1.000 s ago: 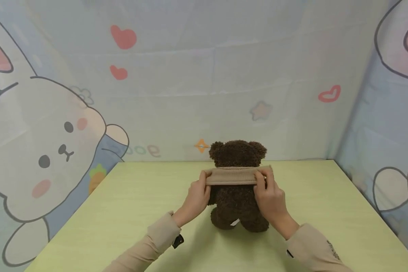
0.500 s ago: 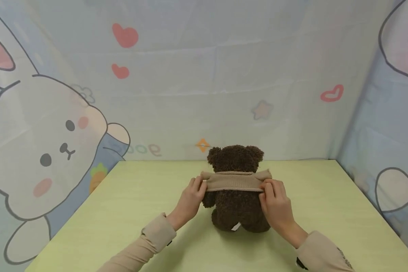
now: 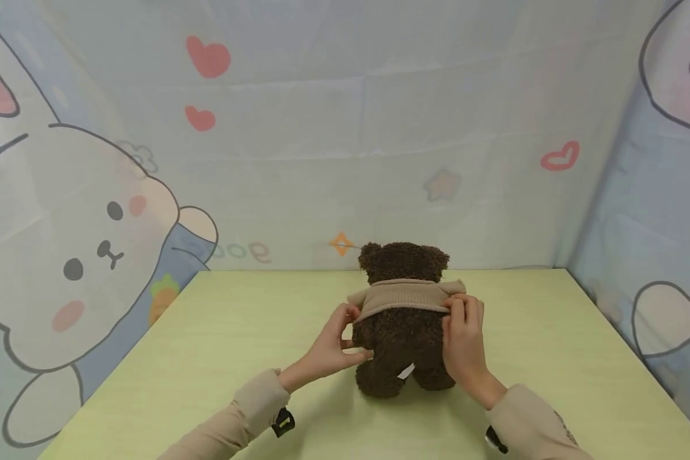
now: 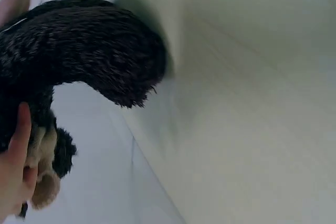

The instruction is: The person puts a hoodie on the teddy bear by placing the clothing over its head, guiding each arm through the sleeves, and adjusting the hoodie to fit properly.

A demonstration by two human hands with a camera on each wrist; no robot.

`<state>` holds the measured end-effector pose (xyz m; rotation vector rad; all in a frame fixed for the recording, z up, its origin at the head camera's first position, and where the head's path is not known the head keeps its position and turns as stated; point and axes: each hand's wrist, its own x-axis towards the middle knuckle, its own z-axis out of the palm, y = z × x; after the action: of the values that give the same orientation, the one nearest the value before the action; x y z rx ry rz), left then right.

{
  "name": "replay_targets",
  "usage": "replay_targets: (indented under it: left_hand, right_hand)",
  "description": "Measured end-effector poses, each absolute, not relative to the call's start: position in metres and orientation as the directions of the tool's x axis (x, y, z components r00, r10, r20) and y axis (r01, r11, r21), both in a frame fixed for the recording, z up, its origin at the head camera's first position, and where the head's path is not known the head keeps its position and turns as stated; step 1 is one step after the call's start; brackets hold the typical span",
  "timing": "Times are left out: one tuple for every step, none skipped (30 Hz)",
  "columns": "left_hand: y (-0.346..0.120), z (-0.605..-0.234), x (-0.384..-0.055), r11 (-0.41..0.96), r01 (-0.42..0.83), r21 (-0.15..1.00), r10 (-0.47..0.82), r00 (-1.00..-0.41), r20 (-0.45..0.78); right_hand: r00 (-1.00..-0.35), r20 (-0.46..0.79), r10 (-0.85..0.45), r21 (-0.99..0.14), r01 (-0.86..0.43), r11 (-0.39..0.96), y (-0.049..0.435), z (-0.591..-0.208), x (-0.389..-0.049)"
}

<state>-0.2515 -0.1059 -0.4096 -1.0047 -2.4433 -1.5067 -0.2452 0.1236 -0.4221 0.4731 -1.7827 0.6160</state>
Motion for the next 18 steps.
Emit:
replay_targets:
  left_hand:
    - [-0.105,-0.41,-0.251,0.323,0.599,0.732,0.479,-0.771,0.42]
    - [-0.103,-0.411,-0.251,0.349,0.637,0.688,0.47,-0.754,0.46]
    - [-0.101,-0.411,-0.251,0.367,0.673,0.642,0.45,-0.733,0.51]
    - [-0.099,-0.411,-0.252,0.375,0.711,0.595,0.426,-0.702,0.57]
    - [-0.097,-0.411,-0.253,0.377,0.743,0.553,0.4,-0.669,0.626]
    - [-0.094,-0.411,-0.253,0.382,0.767,0.515,0.373,-0.638,0.674]
    - [-0.092,-0.41,-0.254,0.39,0.788,0.477,0.345,-0.605,0.718]
    - [-0.091,-0.411,-0.256,0.399,0.803,0.443,0.323,-0.575,0.752]
    - [-0.089,-0.411,-0.257,0.412,0.812,0.414,0.307,-0.552,0.776]
    - [-0.088,-0.411,-0.258,0.434,0.816,0.382,0.297,-0.531,0.794]
    - [-0.087,-0.411,-0.259,0.453,0.816,0.359,0.297,-0.518,0.802]
    - [-0.087,-0.411,-0.259,0.46,0.817,0.347,0.304,-0.512,0.803]
    - [-0.086,-0.411,-0.259,0.457,0.82,0.344,0.323,-0.513,0.795]
    - [-0.086,-0.41,-0.258,0.445,0.823,0.352,0.347,-0.521,0.78]
    - [-0.086,-0.409,-0.256,0.433,0.823,0.367,0.374,-0.535,0.757]
    - [-0.085,-0.409,-0.254,0.425,0.824,0.374,0.402,-0.542,0.738]
    - [-0.084,-0.408,-0.251,0.422,0.82,0.387,0.431,-0.556,0.711]
    - [-0.083,-0.408,-0.249,0.426,0.812,0.399,0.454,-0.573,0.682]
  right_hand:
    - [-0.263,0.965,-0.011,-0.157,-0.61,0.777,0.123,-0.422,-0.246]
    - [-0.24,0.971,-0.008,-0.148,-0.624,0.767,0.121,-0.422,-0.247]
    - [-0.217,0.976,-0.009,-0.135,-0.636,0.76,0.12,-0.421,-0.249]
    - [-0.194,0.981,-0.005,-0.124,-0.65,0.75,0.119,-0.421,-0.25]
    - [-0.173,0.985,-0.002,-0.115,-0.664,0.738,0.118,-0.42,-0.251]
    - [-0.153,0.988,0.0,-0.105,-0.682,0.724,0.117,-0.42,-0.252]
    - [-0.13,0.992,0.006,-0.096,-0.701,0.707,0.116,-0.419,-0.253]
    - [-0.106,0.994,0.006,-0.08,-0.715,0.694,0.115,-0.419,-0.255]
    - [-0.082,0.997,-0.001,-0.059,-0.726,0.685,0.115,-0.42,-0.256]
    - [-0.062,0.998,-0.005,-0.042,-0.737,0.675,0.114,-0.42,-0.257]
    - [-0.044,0.999,-0.01,-0.026,-0.744,0.668,0.114,-0.421,-0.259]
    - [-0.031,0.999,-0.012,-0.015,-0.752,0.66,0.114,-0.422,-0.26]
    - [-0.02,1.0,-0.017,-0.004,-0.757,0.653,0.114,-0.422,-0.261]
    - [-0.016,1.0,-0.025,0.004,-0.761,0.649,0.115,-0.423,-0.261]
    - [-0.014,0.999,-0.03,0.009,-0.763,0.646,0.115,-0.423,-0.262]
    - [-0.011,0.999,-0.033,0.013,-0.764,0.645,0.116,-0.423,-0.262]
    - [-0.009,0.999,-0.035,0.016,-0.766,0.643,0.117,-0.423,-0.262]
    - [-0.006,0.999,-0.045,0.024,-0.771,0.637,0.117,-0.423,-0.262]
